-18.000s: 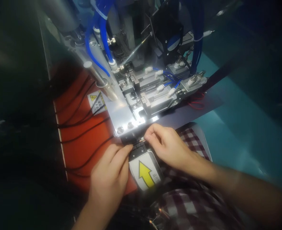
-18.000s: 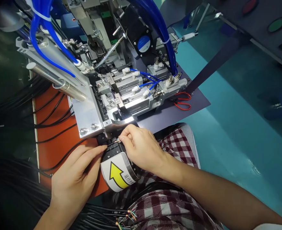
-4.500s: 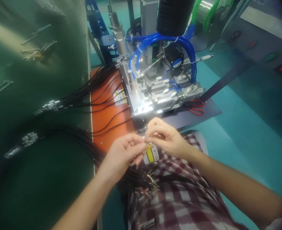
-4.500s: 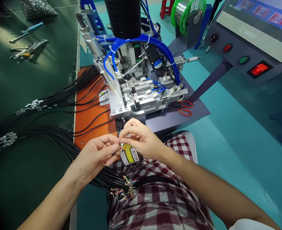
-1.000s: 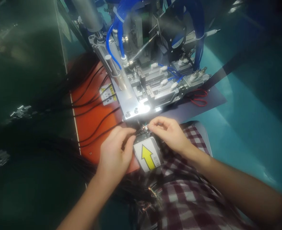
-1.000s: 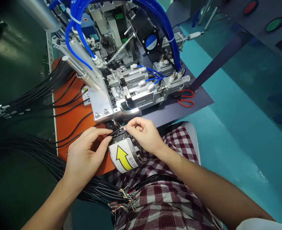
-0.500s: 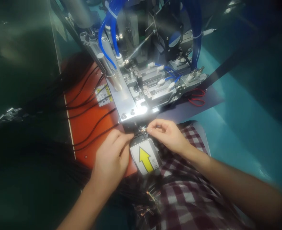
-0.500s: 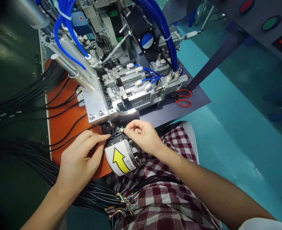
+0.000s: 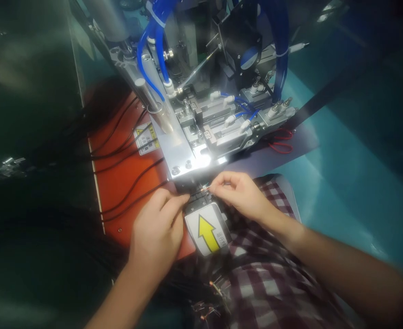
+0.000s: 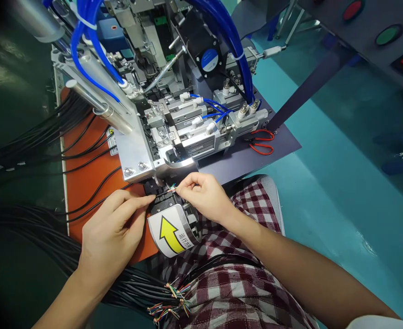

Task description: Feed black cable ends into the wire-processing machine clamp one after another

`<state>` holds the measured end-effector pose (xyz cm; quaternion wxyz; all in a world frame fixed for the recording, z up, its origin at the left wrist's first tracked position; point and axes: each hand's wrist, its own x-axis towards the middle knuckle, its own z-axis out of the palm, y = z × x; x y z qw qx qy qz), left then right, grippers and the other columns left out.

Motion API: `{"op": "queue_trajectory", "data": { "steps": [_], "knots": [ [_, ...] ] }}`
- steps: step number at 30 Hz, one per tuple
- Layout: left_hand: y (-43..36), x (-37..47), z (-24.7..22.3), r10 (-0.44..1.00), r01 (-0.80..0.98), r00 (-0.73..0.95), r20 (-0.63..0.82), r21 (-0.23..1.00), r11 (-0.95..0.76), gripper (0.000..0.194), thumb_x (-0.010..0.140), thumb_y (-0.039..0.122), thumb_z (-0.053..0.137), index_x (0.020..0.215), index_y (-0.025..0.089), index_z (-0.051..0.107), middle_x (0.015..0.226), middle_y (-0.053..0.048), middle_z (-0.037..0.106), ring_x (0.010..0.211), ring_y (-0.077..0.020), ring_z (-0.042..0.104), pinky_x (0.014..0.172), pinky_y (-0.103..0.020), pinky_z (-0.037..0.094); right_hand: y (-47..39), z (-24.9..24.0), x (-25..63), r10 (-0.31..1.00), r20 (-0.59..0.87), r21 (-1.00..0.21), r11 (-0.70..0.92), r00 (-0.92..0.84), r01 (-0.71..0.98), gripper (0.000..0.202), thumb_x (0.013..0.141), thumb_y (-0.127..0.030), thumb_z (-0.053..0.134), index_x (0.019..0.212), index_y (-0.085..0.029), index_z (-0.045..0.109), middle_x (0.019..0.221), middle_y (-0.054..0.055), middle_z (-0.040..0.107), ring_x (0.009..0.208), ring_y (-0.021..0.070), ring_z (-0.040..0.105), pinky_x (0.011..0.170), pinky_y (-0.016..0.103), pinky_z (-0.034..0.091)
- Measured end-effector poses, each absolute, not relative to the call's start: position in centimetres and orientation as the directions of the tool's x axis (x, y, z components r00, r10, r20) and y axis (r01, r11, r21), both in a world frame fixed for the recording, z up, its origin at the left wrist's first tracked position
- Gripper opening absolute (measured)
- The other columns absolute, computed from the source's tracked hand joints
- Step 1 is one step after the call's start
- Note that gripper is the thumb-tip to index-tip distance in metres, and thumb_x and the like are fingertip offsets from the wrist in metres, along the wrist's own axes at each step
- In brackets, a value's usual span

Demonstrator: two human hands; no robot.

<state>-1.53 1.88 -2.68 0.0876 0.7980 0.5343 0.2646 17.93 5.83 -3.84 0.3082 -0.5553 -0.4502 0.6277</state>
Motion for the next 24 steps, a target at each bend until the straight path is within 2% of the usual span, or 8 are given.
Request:
{"op": "queue_trajectory", "data": {
  "steps": [5,9,13,19,24],
  "knots": [
    [2.01,-1.75,-2.83,0.900,0.773,0.290,0.324,0.475,-0.420,0.020,0.085,0.002,0.055,0.097,0.014,0.067,0.081,0.001,0.056,0.074,-0.0071,0.056,0.070,-0.018,0.045,5.83,-4.16,17.89,0.890,-0.408,-0.913,-0.399,-0.202,0.087,0.014,0.075,-0.025,0.064,0.068,-0.014,0.059,0.057,-0.004,0.053,0.049,0.0068,0.040,0.047,0.022,0.029],
    [1.99,-1.76,-2.74,0.899,0.776,0.295,0.322,0.468,-0.422,0.018,0.086,0.003,0.056,0.097,0.013,0.066,0.082,0.000,0.057,0.075,-0.0070,0.056,0.071,-0.017,0.045,5.74,-4.55,17.98,0.902,-0.386,-0.922,-0.369,-0.195,0.115,0.013,0.076,-0.025,0.064,0.069,-0.015,0.060,0.063,-0.001,0.057,0.052,0.0082,0.042,0.049,0.023,0.032],
    [2.03,-1.65,-2.71,0.907,0.767,0.289,0.307,0.492,-0.411,0.017,0.086,0.004,0.055,0.096,0.014,0.066,0.082,0.000,0.055,0.075,-0.0076,0.055,0.070,-0.018,0.045,5.64,-4.71,18.28,0.903,-0.365,-0.929,-0.338,-0.228,0.151,0.013,0.078,-0.027,0.063,0.074,-0.015,0.063,0.072,0.002,0.062,0.058,0.0112,0.051,0.053,0.025,0.038],
    [2.05,-1.60,-2.96,0.901,0.763,0.275,0.334,0.495,-0.417,0.018,0.085,0.003,0.056,0.095,0.015,0.066,0.080,0.001,0.053,0.072,-0.0076,0.053,0.067,-0.018,0.045,5.52,-4.58,18.44,0.950,-0.250,-0.958,-0.215,-0.189,0.188,0.009,0.079,-0.024,0.064,0.080,-0.016,0.066,0.084,0.006,0.067,0.075,0.0172,0.061,0.067,0.030,0.048],
    [1.97,-1.68,-3.14,0.902,0.760,0.270,0.336,0.502,-0.414,0.019,0.084,0.003,0.057,0.096,0.015,0.066,0.080,0.001,0.053,0.073,-0.0077,0.054,0.068,-0.019,0.045,5.57,-4.66,18.30,0.969,-0.177,-0.966,-0.136,-0.175,0.221,0.008,0.080,-0.022,0.062,0.076,-0.016,0.065,0.080,0.005,0.066,0.074,0.0176,0.061,0.069,0.031,0.049]
  ]
}}
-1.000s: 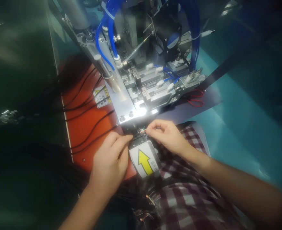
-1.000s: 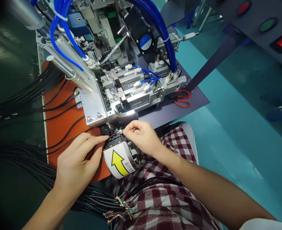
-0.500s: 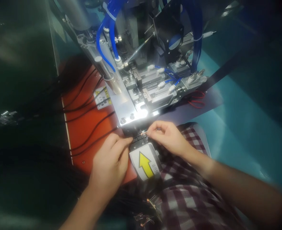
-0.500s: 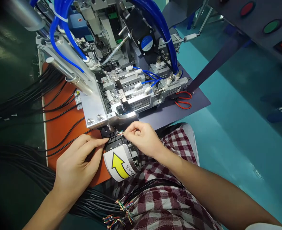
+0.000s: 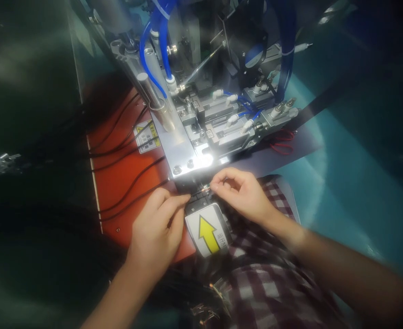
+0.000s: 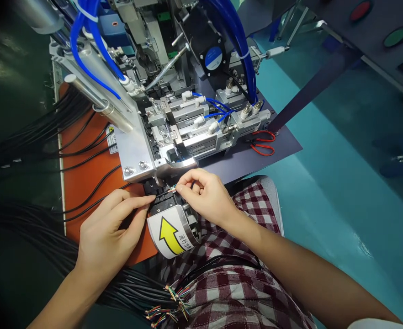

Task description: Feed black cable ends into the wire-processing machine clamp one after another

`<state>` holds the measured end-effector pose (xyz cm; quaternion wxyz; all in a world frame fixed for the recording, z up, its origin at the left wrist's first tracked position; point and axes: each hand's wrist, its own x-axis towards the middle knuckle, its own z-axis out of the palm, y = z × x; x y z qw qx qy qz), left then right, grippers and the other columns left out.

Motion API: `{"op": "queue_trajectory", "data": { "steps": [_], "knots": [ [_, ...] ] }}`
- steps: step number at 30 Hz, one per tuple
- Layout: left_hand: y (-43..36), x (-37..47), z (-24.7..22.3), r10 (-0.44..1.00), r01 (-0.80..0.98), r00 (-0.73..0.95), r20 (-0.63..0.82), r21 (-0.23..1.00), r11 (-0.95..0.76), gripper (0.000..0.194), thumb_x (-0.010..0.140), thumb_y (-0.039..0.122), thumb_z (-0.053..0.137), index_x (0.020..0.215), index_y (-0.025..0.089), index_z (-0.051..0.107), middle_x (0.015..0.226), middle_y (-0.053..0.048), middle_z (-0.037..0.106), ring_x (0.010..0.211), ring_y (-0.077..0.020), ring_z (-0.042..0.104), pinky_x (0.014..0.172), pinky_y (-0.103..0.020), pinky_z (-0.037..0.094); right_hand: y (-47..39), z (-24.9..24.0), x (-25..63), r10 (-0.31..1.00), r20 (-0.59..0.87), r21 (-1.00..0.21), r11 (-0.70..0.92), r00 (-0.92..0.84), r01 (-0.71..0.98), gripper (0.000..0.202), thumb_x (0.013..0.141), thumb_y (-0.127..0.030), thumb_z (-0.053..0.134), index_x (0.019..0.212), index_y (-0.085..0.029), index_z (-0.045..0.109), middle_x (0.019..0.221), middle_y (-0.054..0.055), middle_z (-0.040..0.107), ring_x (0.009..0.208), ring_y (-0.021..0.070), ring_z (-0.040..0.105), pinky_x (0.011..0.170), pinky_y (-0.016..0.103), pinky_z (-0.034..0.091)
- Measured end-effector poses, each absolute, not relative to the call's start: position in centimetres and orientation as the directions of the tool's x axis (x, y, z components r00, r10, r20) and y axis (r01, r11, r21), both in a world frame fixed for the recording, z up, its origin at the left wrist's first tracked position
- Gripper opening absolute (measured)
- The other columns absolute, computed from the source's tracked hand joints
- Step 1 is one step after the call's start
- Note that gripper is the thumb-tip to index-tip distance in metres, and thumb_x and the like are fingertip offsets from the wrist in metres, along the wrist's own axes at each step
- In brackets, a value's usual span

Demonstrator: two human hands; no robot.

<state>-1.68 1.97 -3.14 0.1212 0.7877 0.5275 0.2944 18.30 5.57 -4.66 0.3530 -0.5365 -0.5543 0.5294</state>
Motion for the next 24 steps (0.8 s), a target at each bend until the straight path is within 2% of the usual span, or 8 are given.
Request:
{"op": "queue_trajectory", "data": {
  "steps": [3,7,10,19,24],
  "knots": [
    [2.0,-1.8,-3.2,0.902,0.759,0.266,0.339,0.504,-0.413,0.020,0.084,0.002,0.057,0.097,0.015,0.066,0.081,0.001,0.054,0.073,-0.0077,0.054,0.068,-0.019,0.045,5.6,-4.6,18.2,0.971,-0.169,-0.964,-0.128,-0.167,0.231,0.008,0.079,-0.022,0.061,0.076,-0.016,0.064,0.080,0.005,0.065,0.073,0.0170,0.061,0.068,0.031,0.049],
    [1.9,-1.8,-3.2,0.906,0.760,0.256,0.335,0.510,-0.404,0.020,0.085,0.003,0.056,0.097,0.016,0.066,0.081,0.001,0.054,0.073,-0.0084,0.055,0.068,-0.019,0.045,5.6,-4.5,17.9,0.948,-0.270,-0.951,-0.235,-0.168,0.199,0.010,0.080,-0.024,0.060,0.076,-0.015,0.063,0.079,0.005,0.065,0.071,0.0169,0.060,0.067,0.031,0.049],
    [2.0,-1.7,-3.1,0.904,0.760,0.257,0.341,0.507,-0.407,0.020,0.085,0.004,0.055,0.096,0.017,0.066,0.081,0.001,0.055,0.073,-0.0089,0.055,0.067,-0.020,0.046,5.7,-4.4,17.7,0.944,-0.285,-0.947,-0.250,-0.168,0.200,0.009,0.079,-0.024,0.060,0.075,-0.016,0.062,0.080,0.005,0.065,0.072,0.0170,0.060,0.068,0.031,0.049],
    [1.9,-1.6,-3.0,0.902,0.769,0.284,0.325,0.485,-0.417,0.021,0.086,0.004,0.054,0.099,0.016,0.065,0.082,0.000,0.054,0.075,-0.0090,0.056,0.069,-0.020,0.046,5.8,-3.8,17.8,0.954,-0.236,-0.923,-0.160,-0.186,0.351,0.008,0.079,-0.019,0.056,0.073,-0.017,0.060,0.073,0.002,0.064,0.066,0.0140,0.057,0.061,0.026,0.045],
    [1.7,-1.6,-3.0,0.882,0.800,0.333,0.333,0.396,-0.451,0.019,0.088,0.007,0.053,0.101,0.015,0.065,0.080,0.000,0.054,0.071,-0.0085,0.056,0.064,-0.019,0.045,5.9,-2.8,17.5,0.967,-0.189,-0.864,-0.081,-0.172,0.497,0.011,0.080,-0.017,0.053,0.071,-0.017,0.060,0.066,0.001,0.061,0.060,0.0130,0.052,0.055,0.026,0.040]
  ]
}}
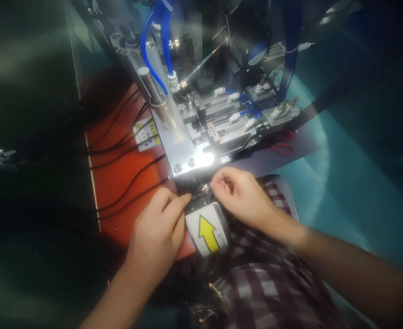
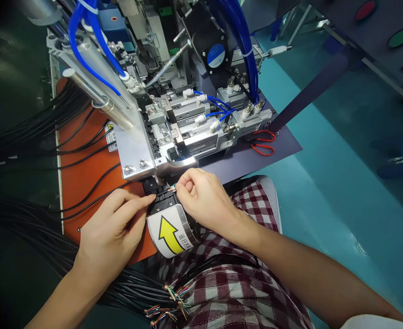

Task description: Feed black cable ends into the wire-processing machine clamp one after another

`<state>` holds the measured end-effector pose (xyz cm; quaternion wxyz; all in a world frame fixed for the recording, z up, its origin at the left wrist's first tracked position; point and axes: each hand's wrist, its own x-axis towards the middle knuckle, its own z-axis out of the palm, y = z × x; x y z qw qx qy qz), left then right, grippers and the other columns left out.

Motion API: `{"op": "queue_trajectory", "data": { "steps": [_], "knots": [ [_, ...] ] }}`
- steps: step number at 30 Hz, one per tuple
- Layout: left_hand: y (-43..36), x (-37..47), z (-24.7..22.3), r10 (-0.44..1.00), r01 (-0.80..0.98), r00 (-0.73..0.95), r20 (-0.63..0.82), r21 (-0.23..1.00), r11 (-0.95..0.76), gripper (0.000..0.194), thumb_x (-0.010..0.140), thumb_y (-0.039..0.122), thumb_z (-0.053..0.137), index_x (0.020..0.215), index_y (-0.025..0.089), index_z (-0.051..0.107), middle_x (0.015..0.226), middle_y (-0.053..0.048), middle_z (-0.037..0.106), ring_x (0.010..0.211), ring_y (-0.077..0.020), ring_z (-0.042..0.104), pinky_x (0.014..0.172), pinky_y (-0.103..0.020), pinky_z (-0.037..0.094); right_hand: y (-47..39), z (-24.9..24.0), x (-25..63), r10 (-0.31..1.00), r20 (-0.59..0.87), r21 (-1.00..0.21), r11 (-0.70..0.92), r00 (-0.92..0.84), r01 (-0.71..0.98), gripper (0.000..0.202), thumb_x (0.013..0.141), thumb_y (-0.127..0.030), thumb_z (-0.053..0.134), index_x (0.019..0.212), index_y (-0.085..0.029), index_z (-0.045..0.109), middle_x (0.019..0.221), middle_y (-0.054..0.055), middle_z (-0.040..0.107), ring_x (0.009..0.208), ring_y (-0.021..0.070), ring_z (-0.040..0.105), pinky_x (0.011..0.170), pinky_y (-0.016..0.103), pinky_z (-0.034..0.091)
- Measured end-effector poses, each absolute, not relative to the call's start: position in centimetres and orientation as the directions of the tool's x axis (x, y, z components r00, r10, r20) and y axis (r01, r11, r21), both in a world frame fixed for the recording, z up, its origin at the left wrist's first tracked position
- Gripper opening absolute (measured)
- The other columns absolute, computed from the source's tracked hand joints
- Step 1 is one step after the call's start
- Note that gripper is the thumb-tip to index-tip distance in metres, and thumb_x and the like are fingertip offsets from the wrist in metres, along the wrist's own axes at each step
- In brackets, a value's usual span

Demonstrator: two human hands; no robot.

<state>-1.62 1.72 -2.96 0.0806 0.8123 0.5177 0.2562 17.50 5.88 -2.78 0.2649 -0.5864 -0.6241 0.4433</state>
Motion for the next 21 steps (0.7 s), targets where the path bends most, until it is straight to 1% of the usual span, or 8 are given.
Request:
{"op": "queue_trajectory", "data": {
  "steps": [3,7,11,13,17,21],
  "knots": [
    [1.7,-1.7,-3.0,0.877,0.823,0.352,0.326,0.338,-0.456,0.020,0.089,0.008,0.052,0.102,0.014,0.065,0.080,-0.001,0.056,0.070,-0.0098,0.056,0.059,-0.020,0.044,6.0,-2.4,17.4,0.963,-0.209,-0.839,-0.086,-0.171,0.537,0.014,0.080,-0.017,0.052,0.069,-0.017,0.059,0.065,0.001,0.061,0.060,0.0132,0.052,0.055,0.026,0.039],
    [1.7,-1.7,-2.9,0.873,0.824,0.359,0.331,0.328,-0.463,0.019,0.089,0.009,0.052,0.102,0.015,0.065,0.080,-0.001,0.057,0.069,-0.0096,0.056,0.058,-0.019,0.043,6.3,-2.6,17.7,0.945,-0.269,-0.838,-0.135,-0.186,0.528,0.013,0.079,-0.020,0.053,0.069,-0.016,0.061,0.065,0.000,0.060,0.059,0.0127,0.051,0.054,0.025,0.037],
    [1.8,-1.8,-3.0,0.883,0.809,0.342,0.322,0.377,-0.451,0.020,0.090,0.008,0.051,0.102,0.016,0.065,0.082,0.000,0.058,0.072,-0.0086,0.057,0.063,-0.018,0.046,6.6,-3.0,18.2,0.895,-0.387,-0.870,-0.275,-0.222,0.409,0.011,0.078,-0.023,0.057,0.073,-0.016,0.061,0.064,-0.001,0.057,0.053,0.0104,0.047,0.049,0.024,0.036],
    [1.8,-1.8,-3.0,0.887,0.800,0.336,0.318,0.402,-0.447,0.020,0.090,0.008,0.052,0.102,0.017,0.064,0.082,0.000,0.058,0.073,-0.0084,0.057,0.065,-0.018,0.046,6.6,-3.2,18.4,0.877,-0.417,-0.883,-0.328,-0.239,0.336,0.012,0.079,-0.026,0.058,0.075,-0.015,0.061,0.064,-0.002,0.056,0.050,0.0092,0.045,0.047,0.023,0.035],
    [1.9,-1.8,-3.0,0.890,0.783,0.329,0.317,0.436,-0.445,0.020,0.090,0.009,0.052,0.103,0.018,0.064,0.082,0.000,0.057,0.073,-0.0085,0.057,0.066,-0.019,0.047,6.2,-3.5,18.5,0.921,-0.340,-0.921,-0.286,-0.188,0.266,0.013,0.081,-0.028,0.060,0.078,-0.015,0.063,0.069,-0.001,0.057,0.052,0.0090,0.047,0.049,0.023,0.037],
    [1.8,-1.8,-3.1,0.891,0.778,0.326,0.317,0.445,-0.443,0.020,0.089,0.008,0.053,0.102,0.017,0.065,0.082,0.000,0.056,0.072,-0.0077,0.056,0.066,-0.018,0.046,6.0,-3.8,18.5,0.949,-0.246,-0.951,-0.196,-0.200,0.240,0.012,0.082,-0.026,0.060,0.083,-0.015,0.066,0.078,0.003,0.064,0.063,0.0124,0.056,0.058,0.025,0.044]
  ]
}}
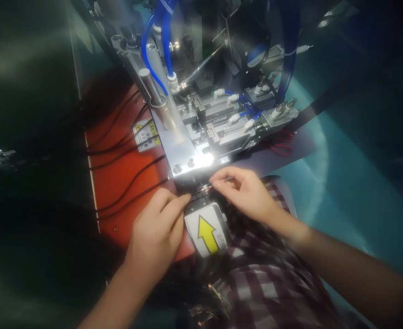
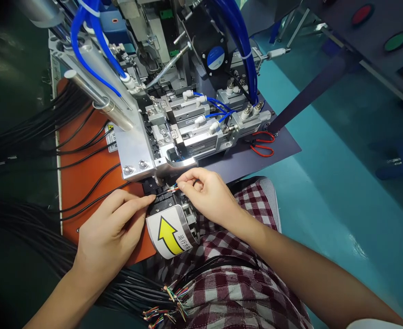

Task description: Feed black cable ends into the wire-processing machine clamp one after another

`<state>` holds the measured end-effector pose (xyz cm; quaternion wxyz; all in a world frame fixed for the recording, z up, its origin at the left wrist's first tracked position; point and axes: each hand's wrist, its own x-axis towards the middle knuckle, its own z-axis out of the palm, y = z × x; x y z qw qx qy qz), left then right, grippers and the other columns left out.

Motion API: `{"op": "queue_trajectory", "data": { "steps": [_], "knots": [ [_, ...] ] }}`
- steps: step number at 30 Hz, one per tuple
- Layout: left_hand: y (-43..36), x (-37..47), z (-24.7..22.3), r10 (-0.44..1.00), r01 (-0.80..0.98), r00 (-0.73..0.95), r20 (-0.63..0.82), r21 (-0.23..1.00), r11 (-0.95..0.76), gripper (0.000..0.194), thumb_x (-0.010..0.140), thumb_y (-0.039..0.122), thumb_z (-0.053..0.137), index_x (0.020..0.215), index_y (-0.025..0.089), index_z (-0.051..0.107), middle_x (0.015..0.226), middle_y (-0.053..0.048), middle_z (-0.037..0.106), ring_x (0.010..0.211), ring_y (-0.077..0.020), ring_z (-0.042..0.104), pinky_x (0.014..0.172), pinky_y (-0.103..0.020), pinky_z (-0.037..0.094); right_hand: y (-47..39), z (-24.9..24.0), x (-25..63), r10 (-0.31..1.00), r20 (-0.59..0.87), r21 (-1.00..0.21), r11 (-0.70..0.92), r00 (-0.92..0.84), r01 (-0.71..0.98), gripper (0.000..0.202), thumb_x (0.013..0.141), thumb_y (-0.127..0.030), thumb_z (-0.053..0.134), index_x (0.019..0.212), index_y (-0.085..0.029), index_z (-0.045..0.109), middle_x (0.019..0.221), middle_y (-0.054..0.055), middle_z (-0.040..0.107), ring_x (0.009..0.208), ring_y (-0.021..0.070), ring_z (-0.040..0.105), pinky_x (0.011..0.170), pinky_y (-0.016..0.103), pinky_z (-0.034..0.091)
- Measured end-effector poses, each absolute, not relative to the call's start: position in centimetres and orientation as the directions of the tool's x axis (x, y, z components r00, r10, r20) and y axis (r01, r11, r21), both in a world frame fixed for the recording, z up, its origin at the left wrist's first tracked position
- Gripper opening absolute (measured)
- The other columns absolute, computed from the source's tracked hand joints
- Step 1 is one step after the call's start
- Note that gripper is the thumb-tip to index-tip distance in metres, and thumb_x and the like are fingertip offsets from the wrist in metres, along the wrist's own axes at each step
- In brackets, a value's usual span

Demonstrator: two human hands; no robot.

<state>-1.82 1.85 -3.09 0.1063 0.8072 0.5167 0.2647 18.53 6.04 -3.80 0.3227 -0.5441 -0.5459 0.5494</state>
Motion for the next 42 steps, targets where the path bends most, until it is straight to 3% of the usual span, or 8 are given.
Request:
{"op": "queue_trajectory", "data": {
  "steps": [12,19,28,42],
  "knots": [
    [1.9,-1.7,-3.2,0.890,0.775,0.318,0.327,0.452,-0.443,0.020,0.090,0.009,0.051,0.102,0.019,0.064,0.082,0.000,0.056,0.072,-0.0094,0.057,0.066,-0.020,0.047,6.0,-4.1,17.7,0.957,-0.209,-0.958,-0.160,-0.201,0.237,0.010,0.082,-0.025,0.062,0.078,-0.016,0.064,0.081,0.005,0.066,0.074,0.0164,0.061,0.060,0.026,0.047],
    [1.8,-1.8,-3.3,0.889,0.775,0.311,0.335,0.452,-0.442,0.020,0.088,0.007,0.054,0.102,0.017,0.065,0.082,0.000,0.055,0.072,-0.0084,0.056,0.065,-0.018,0.046,5.6,-4.2,17.2,0.970,-0.188,-0.961,-0.151,-0.152,0.231,0.013,0.084,-0.027,0.058,0.077,-0.017,0.062,0.077,0.004,0.065,0.068,0.0148,0.058,0.060,0.027,0.045],
    [1.8,-1.7,-3.3,0.894,0.777,0.302,0.332,0.457,-0.432,0.019,0.089,0.008,0.053,0.101,0.017,0.065,0.081,0.000,0.056,0.074,-0.0089,0.057,0.065,-0.018,0.047,6.2,-3.3,17.3,0.887,-0.432,-0.901,-0.417,-0.163,0.122,0.021,0.077,-0.030,0.063,0.063,-0.016,0.057,0.052,-0.007,0.039,0.048,0.0072,0.031,0.045,0.023,0.023],
    [1.7,-1.7,-3.5,0.892,0.784,0.298,0.340,0.446,-0.432,0.019,0.088,0.007,0.056,0.101,0.015,0.067,0.081,0.000,0.056,0.072,-0.0068,0.055,0.064,-0.016,0.045,6.4,-3.1,17.5,0.825,-0.504,-0.862,-0.501,-0.258,0.080,0.021,0.081,-0.031,0.060,0.070,-0.014,0.057,0.053,-0.008,0.036,0.047,0.0057,0.029,0.046,0.022,0.021]
  ]
}}
